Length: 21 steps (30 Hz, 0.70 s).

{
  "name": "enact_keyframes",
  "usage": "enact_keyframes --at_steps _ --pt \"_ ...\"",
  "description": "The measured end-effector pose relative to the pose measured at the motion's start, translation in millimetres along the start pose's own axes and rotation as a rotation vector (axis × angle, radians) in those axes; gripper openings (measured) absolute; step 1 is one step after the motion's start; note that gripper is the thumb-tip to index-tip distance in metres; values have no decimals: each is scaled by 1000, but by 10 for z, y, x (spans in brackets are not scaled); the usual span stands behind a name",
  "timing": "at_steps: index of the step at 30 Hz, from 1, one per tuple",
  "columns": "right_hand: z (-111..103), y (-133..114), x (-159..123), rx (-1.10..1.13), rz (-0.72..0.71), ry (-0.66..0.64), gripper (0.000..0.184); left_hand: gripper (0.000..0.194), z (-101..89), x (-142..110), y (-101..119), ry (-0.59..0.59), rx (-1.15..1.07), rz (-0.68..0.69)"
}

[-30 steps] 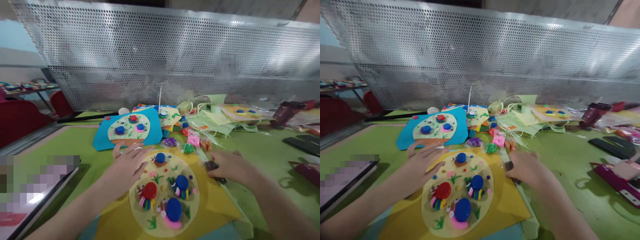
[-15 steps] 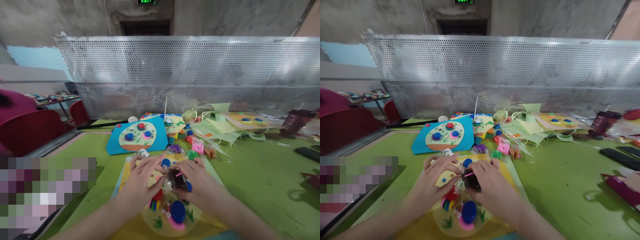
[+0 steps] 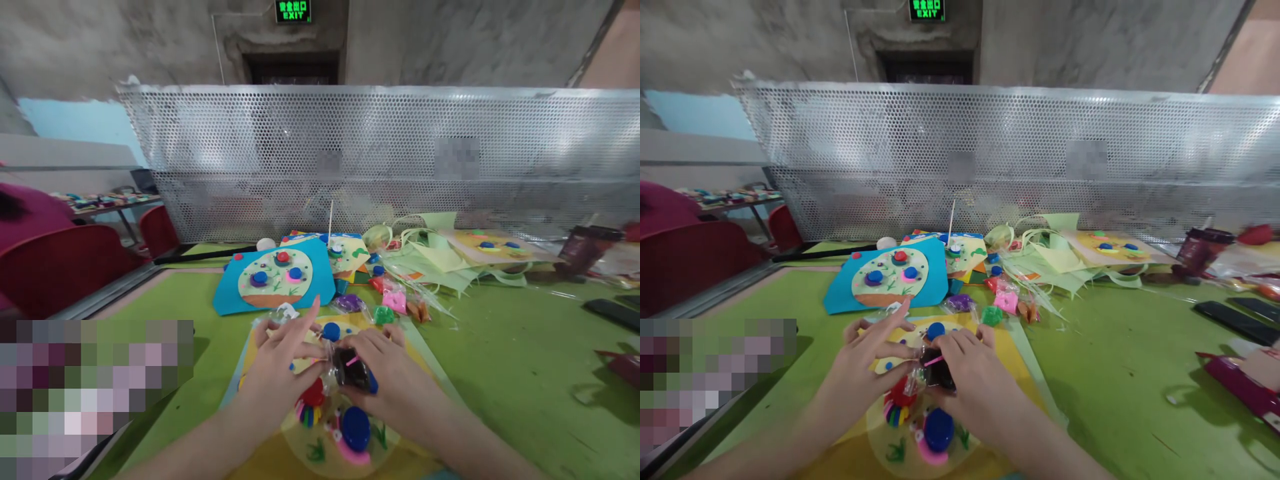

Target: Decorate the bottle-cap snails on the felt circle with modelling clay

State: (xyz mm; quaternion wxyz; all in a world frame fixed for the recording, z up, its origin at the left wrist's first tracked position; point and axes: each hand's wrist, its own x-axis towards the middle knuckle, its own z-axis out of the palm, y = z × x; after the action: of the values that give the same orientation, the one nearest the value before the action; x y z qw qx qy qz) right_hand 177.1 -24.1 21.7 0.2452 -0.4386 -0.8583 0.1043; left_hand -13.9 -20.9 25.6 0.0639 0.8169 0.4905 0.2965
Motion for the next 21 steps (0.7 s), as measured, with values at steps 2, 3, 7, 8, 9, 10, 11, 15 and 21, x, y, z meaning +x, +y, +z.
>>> enact_keyframes --at_steps 2,3,7,8,9,10,11,15,21 --pt "-8 -7 -3 12 10 -7 31 83 -4 -2 -2 15 4 10" --pt "-13 -12 -4 17 15 -15 32 84 -6 -2 -3 21 6 12" --pt "-27 -17 -6 11 13 -3 32 82 -11 0 1 32 13 3" --pt "-28 -16 -6 7 9 3 32 81 -13 1 3 31 16 1" --pt "-30 -14 -6 1 8 5 33 79 -15 1 6 30 17 2" --pt "-31 -13 -6 -5 5 5 34 78 -18 1 8 25 17 3" --pt "-33 -13 -5 -10 5 1 35 76 -20 0 10 20 13 3" --pt "-36 -17 2 -4 6 -5 34 77 -13 -8 -4 -5 -11 -5" --pt "0 5 9 -4 19 -8 34 73 65 -3 -68 60 27 31"
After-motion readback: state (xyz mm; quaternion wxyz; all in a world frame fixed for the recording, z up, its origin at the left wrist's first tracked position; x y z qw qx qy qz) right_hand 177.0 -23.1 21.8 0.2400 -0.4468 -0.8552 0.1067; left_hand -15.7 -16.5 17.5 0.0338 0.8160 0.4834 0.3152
